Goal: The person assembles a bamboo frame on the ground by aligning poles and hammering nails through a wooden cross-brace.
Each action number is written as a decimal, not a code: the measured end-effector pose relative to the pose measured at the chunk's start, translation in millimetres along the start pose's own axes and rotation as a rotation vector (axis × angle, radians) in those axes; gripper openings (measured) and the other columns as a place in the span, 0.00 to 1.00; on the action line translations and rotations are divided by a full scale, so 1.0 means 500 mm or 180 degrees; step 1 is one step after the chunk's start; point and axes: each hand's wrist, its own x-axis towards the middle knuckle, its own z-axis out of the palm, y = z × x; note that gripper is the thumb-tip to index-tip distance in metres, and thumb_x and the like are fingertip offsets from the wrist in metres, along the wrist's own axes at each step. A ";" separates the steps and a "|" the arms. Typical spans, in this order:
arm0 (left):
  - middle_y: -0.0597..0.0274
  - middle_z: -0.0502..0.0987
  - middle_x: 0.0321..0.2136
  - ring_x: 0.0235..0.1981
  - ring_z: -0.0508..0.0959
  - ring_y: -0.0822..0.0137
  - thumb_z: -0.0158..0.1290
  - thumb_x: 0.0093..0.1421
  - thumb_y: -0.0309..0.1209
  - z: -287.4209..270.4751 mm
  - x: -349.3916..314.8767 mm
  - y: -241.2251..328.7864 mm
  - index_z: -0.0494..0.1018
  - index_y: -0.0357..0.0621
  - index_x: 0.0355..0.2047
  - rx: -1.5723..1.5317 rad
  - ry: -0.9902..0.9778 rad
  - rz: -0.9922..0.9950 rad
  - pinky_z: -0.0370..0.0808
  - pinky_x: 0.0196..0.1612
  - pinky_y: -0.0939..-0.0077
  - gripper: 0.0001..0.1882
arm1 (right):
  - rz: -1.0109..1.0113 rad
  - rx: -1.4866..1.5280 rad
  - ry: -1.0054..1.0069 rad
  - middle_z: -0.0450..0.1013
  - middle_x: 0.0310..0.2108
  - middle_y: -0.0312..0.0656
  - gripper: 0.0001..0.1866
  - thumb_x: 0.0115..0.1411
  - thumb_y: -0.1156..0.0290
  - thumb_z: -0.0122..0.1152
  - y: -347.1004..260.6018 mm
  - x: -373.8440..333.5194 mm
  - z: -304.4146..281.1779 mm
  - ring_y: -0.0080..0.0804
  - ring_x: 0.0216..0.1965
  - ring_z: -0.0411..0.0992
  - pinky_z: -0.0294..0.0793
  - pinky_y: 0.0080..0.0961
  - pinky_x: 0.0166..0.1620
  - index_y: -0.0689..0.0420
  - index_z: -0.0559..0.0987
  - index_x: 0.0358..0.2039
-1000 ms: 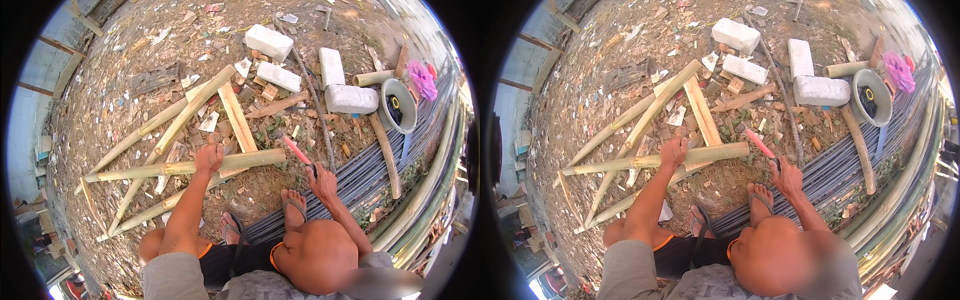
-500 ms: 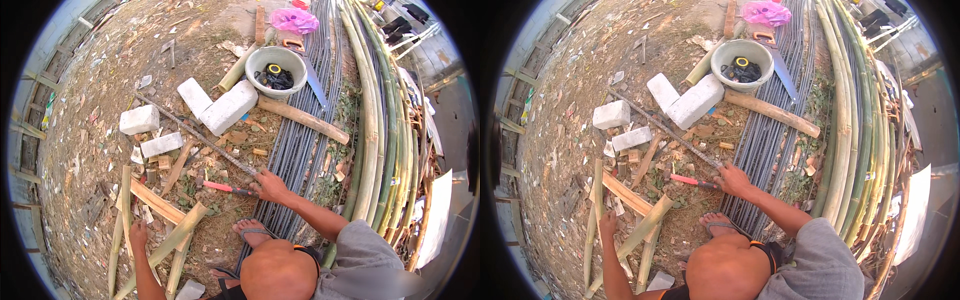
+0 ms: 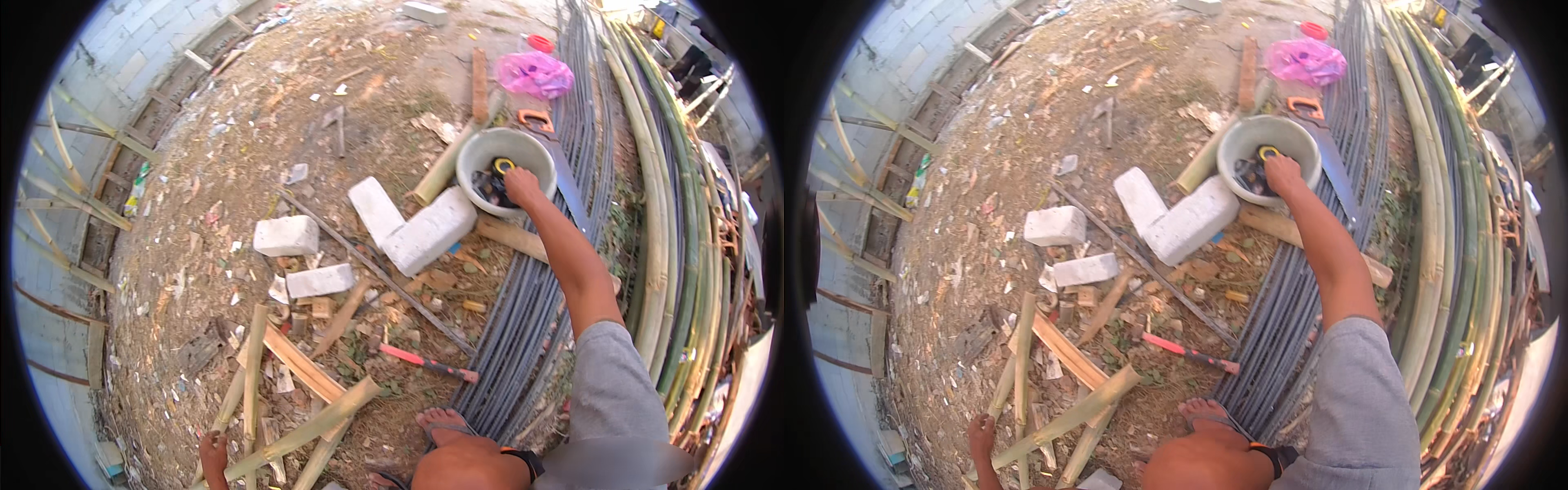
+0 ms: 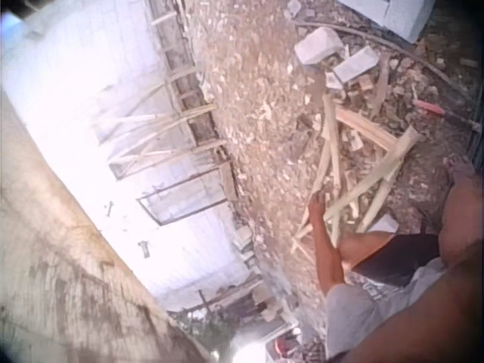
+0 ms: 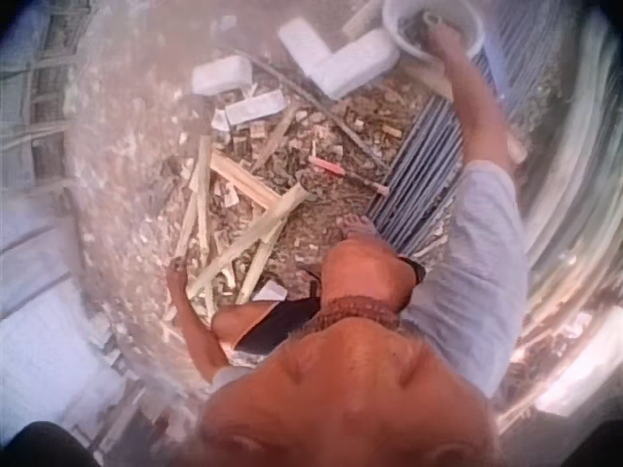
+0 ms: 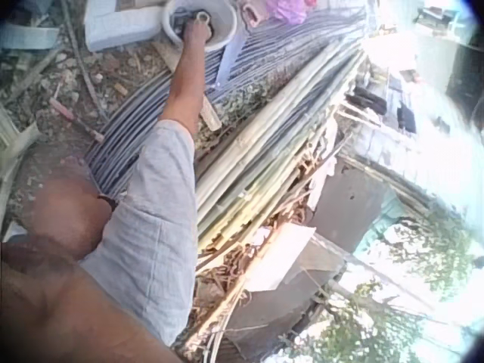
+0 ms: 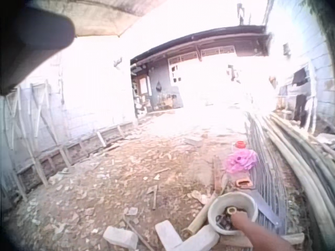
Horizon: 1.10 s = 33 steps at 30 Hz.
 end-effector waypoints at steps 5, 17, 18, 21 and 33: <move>0.39 0.86 0.41 0.45 0.86 0.45 0.64 0.59 0.44 0.027 -0.041 -0.056 0.85 0.34 0.46 -0.0152 -0.0310 -0.0069 0.81 0.50 0.53 0.25 | 0.0578 -0.0227 -0.0525 0.85 0.44 0.54 0.12 0.63 0.71 0.60 0.069 0.002 0.118 0.51 0.48 0.85 0.85 0.47 0.51 0.57 0.90 0.40; 0.38 0.86 0.41 0.46 0.86 0.45 0.63 0.60 0.45 0.023 -0.078 0.044 0.85 0.34 0.46 -0.0166 -0.0303 -0.0303 0.81 0.52 0.55 0.25 | 0.1029 0.1009 -0.0174 0.83 0.44 0.57 0.17 0.56 0.65 0.73 0.000 -0.011 -0.008 0.58 0.49 0.82 0.81 0.52 0.53 0.58 0.84 0.44; 0.39 0.86 0.40 0.45 0.87 0.46 0.63 0.60 0.46 0.037 -0.059 0.061 0.85 0.35 0.46 -0.0124 -0.0309 -0.0106 0.81 0.51 0.55 0.25 | 0.1014 0.0977 -0.0159 0.83 0.44 0.57 0.17 0.56 0.65 0.73 0.022 0.000 -0.010 0.58 0.49 0.82 0.81 0.52 0.53 0.58 0.84 0.44; 0.41 0.86 0.41 0.43 0.87 0.49 0.63 0.62 0.46 0.056 -0.023 0.132 0.83 0.37 0.49 -0.0077 -0.0482 0.0326 0.82 0.50 0.57 0.25 | 0.0930 0.1902 0.0624 0.83 0.40 0.56 0.14 0.60 0.63 0.72 0.049 0.022 0.000 0.57 0.45 0.82 0.78 0.50 0.51 0.59 0.83 0.40; 0.57 0.86 0.46 0.43 0.83 0.69 0.61 0.70 0.43 0.166 -0.078 0.512 0.79 0.41 0.59 -0.2312 -0.0829 0.0211 0.80 0.48 0.70 0.24 | 0.0622 0.4634 -0.0139 0.83 0.39 0.42 0.18 0.70 0.56 0.68 -0.238 -0.224 -0.167 0.30 0.39 0.81 0.80 0.29 0.46 0.60 0.82 0.43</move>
